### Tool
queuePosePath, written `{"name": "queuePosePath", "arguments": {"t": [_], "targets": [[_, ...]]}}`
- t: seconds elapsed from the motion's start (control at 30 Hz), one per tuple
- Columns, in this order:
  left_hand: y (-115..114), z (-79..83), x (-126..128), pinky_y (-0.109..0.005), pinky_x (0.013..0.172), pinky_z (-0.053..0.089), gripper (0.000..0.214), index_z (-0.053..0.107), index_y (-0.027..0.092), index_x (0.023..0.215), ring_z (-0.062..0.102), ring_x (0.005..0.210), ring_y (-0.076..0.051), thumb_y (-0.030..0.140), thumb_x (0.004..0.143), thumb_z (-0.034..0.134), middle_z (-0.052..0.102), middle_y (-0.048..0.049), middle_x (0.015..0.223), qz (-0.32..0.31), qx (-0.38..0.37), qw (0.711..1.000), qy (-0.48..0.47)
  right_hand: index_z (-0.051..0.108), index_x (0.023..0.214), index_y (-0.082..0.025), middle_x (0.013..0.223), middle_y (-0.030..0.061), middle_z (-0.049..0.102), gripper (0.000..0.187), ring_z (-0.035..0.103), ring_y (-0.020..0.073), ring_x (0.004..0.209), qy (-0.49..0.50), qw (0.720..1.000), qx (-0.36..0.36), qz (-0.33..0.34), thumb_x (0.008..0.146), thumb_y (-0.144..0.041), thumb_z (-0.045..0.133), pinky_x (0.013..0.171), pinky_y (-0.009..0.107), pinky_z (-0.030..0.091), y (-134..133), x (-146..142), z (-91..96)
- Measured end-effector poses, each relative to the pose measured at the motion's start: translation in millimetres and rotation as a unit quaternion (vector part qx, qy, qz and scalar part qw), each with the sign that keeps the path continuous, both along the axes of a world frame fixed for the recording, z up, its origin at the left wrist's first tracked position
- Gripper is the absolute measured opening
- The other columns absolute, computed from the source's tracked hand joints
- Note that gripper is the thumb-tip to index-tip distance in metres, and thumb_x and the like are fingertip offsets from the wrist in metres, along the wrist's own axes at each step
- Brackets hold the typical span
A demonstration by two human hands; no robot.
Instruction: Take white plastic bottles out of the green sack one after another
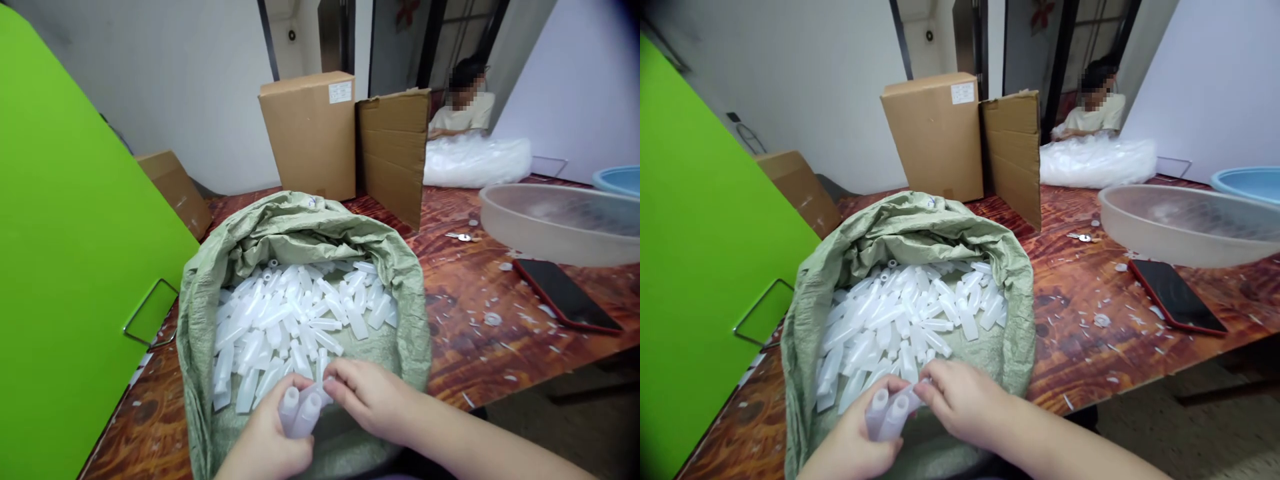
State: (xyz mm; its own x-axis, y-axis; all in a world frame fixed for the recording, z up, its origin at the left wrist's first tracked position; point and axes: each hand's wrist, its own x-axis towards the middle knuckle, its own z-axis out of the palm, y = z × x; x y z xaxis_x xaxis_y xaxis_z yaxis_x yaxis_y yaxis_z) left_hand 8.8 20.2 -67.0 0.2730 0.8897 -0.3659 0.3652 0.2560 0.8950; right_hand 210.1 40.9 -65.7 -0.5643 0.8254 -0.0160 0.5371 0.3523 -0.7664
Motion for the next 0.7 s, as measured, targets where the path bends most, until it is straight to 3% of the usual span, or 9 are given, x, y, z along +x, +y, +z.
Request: {"name": "queuePosePath", "arguments": {"t": [0.07, 0.2, 0.4, 0.53, 0.63, 0.7], "targets": [[0.3, 3.6, 3.2, -0.023, 0.059, 0.035, 0.037, 0.053, 0.018, 0.085, 0.048, 0.065, -0.013, 0.008, 0.049, 0.050, 0.052, 0.0055, 0.070, 0.017, 0.022, 0.999, 0.018, 0.056, 0.099, -0.018, 0.087, 0.0069, 0.063, 0.032, 0.058, 0.0181, 0.077, 0.019, 1.000, 0.003, -0.022, 0.091, -0.042, 0.037, 0.068, 0.028, 0.045, -0.1, -0.1, -1.5], [0.2, 5.9, 8.2, -0.022, 0.056, 0.035, 0.035, 0.054, 0.019, 0.082, 0.049, 0.060, -0.013, 0.010, 0.049, 0.051, 0.054, 0.0053, 0.068, 0.032, 0.048, 0.998, 0.022, 0.053, 0.108, -0.015, 0.098, 0.0114, 0.061, 0.031, 0.056, 0.0213, 0.087, 0.024, 0.994, 0.102, 0.032, 0.087, -0.036, 0.045, 0.077, 0.031, 0.043, 2.5, -0.2, -2.9], [-3.3, -6.9, 14.9, -0.029, 0.065, 0.045, 0.045, 0.055, 0.023, 0.089, 0.058, 0.072, -0.022, 0.009, 0.046, 0.050, 0.064, 0.0010, 0.078, 0.070, 0.130, 0.986, 0.082, 0.053, 0.086, -0.020, 0.074, 0.0009, 0.060, 0.019, 0.054, 0.0144, 0.065, 0.014, 0.996, -0.043, -0.082, 0.088, -0.036, 0.043, 0.055, 0.023, 0.035, 3.8, -13.1, -5.3], [-2.7, -8.5, 15.7, -0.034, 0.076, 0.045, 0.046, 0.057, 0.022, 0.092, 0.060, 0.081, -0.025, 0.009, 0.048, 0.050, 0.065, -0.0024, 0.087, 0.085, 0.202, 0.965, 0.144, 0.055, 0.096, -0.020, 0.084, 0.0030, 0.064, 0.022, 0.058, 0.0161, 0.074, 0.037, 0.997, -0.034, -0.050, 0.089, -0.036, 0.041, 0.062, 0.024, 0.041, 5.4, -13.4, -5.1], [-1.6, -4.3, 15.3, -0.034, 0.078, 0.046, 0.048, 0.056, 0.021, 0.095, 0.060, 0.082, -0.025, 0.010, 0.049, 0.050, 0.065, -0.0025, 0.087, 0.095, 0.196, 0.967, 0.134, 0.053, 0.113, -0.020, 0.103, 0.0059, 0.064, 0.031, 0.061, 0.0169, 0.090, -0.005, 0.999, 0.019, -0.050, 0.093, -0.037, 0.037, 0.074, 0.025, 0.046, 29.2, 3.7, 4.3], [-2.0, -2.3, 15.2, -0.033, 0.078, 0.046, 0.048, 0.056, 0.021, 0.096, 0.061, 0.085, -0.026, 0.011, 0.049, 0.051, 0.066, -0.0025, 0.089, 0.111, 0.189, 0.969, 0.114, 0.053, 0.116, -0.019, 0.110, 0.0067, 0.063, 0.032, 0.059, 0.0161, 0.098, -0.131, 0.981, 0.074, -0.122, 0.096, -0.030, 0.031, 0.081, 0.025, 0.046, 60.7, 22.1, 13.4]]}}
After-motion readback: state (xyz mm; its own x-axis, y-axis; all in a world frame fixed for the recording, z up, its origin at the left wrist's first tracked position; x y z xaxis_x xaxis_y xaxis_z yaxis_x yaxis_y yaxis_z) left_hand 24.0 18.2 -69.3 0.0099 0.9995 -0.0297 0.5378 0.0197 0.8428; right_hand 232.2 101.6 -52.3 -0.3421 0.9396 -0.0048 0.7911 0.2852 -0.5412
